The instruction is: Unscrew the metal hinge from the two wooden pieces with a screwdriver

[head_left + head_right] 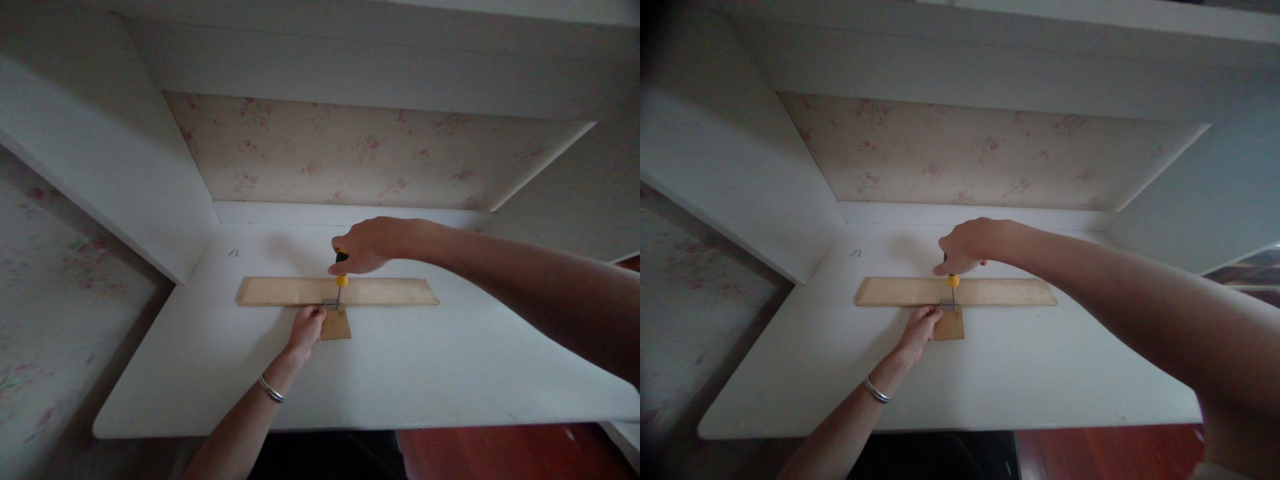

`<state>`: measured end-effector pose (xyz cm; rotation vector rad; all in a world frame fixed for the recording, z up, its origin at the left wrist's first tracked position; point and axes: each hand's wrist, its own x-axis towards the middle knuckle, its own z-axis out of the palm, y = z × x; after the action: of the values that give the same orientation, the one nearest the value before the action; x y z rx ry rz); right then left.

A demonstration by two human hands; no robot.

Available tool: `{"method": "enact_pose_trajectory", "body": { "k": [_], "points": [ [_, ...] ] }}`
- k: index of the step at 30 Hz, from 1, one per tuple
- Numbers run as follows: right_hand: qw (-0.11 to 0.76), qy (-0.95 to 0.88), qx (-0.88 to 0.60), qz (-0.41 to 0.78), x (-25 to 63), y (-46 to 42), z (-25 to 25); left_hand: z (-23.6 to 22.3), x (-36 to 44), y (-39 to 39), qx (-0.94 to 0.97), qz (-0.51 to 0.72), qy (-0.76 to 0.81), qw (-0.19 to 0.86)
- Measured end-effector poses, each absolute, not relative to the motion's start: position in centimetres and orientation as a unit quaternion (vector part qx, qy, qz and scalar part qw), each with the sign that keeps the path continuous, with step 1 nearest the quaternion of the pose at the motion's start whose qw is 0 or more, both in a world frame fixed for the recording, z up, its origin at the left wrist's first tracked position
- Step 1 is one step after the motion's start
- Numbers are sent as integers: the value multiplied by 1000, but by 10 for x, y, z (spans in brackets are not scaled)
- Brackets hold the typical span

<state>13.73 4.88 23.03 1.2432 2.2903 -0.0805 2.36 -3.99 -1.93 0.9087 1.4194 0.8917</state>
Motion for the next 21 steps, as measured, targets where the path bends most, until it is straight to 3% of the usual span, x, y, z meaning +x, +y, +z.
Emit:
{"method": "enact_pose_trajectory", "body": {
  "k": [21],
  "points": [
    [263,842,471,9,138,44,233,-22,23,-41,388,388,604,578]
  ]
}}
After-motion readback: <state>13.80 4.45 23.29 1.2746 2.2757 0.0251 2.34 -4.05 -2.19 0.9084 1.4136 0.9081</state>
